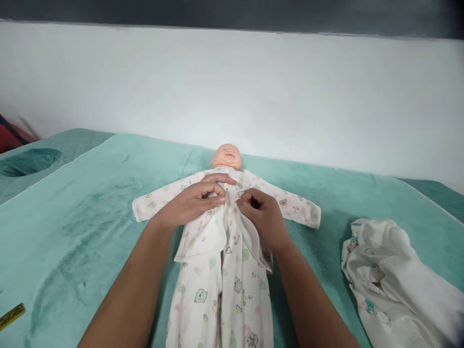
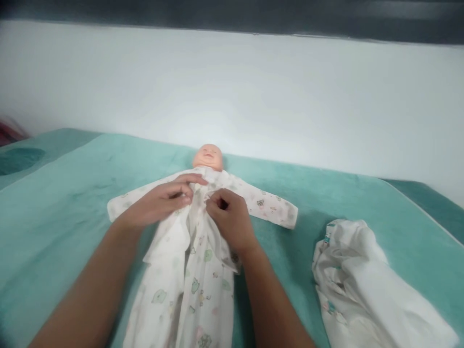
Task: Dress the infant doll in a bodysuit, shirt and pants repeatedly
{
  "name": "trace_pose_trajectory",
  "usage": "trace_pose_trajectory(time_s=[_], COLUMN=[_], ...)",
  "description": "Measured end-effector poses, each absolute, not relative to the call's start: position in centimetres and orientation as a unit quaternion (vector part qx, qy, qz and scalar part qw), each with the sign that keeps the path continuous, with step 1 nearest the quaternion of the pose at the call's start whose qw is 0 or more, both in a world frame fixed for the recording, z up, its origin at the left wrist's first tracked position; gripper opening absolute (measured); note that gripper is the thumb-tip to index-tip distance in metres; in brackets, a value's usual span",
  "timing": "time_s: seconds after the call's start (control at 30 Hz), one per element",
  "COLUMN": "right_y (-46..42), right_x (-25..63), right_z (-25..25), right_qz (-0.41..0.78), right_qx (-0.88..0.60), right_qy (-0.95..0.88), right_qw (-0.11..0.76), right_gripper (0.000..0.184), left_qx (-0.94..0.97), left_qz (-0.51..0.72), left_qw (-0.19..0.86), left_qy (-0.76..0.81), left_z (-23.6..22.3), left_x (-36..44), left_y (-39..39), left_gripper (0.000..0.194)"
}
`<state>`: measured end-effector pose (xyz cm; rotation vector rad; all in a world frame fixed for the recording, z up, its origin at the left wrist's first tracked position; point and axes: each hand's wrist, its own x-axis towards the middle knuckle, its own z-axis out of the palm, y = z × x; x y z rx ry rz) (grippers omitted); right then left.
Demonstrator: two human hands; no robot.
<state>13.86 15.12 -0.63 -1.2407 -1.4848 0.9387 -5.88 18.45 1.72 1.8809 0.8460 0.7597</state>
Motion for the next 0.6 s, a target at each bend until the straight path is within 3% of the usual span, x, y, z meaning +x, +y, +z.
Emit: trace_pose_trajectory(time_s=[0.27,0.43,0.6], right_y=[15.4,13.8,11.7], right_x=[17.5,20.1,24.5], right_z=[-0.9,-0.8,-2.4], right_qz=[0.408,0.417,0.379], right_qx=[-0.526,-0.528,-0.609], right_qy=[-0.467,-0.442,-0.405], right_qw=[0.582,0.593,0.568], right_gripper=[0.021,0.027,0.025], left_qx=[0.442,0.284,0.241], left_qz=[0.644,0.706,0.769], left_qw=[0.523,0.532,0.453], left_qy=[0.342,0.373,0.381], left_z=[0.1,-1.7,-3.1], left_x=[-7.3,-10.3,-13.3], left_y=[19.5,19.1,17.5], left_gripper=[0.031,0.027,0.015])
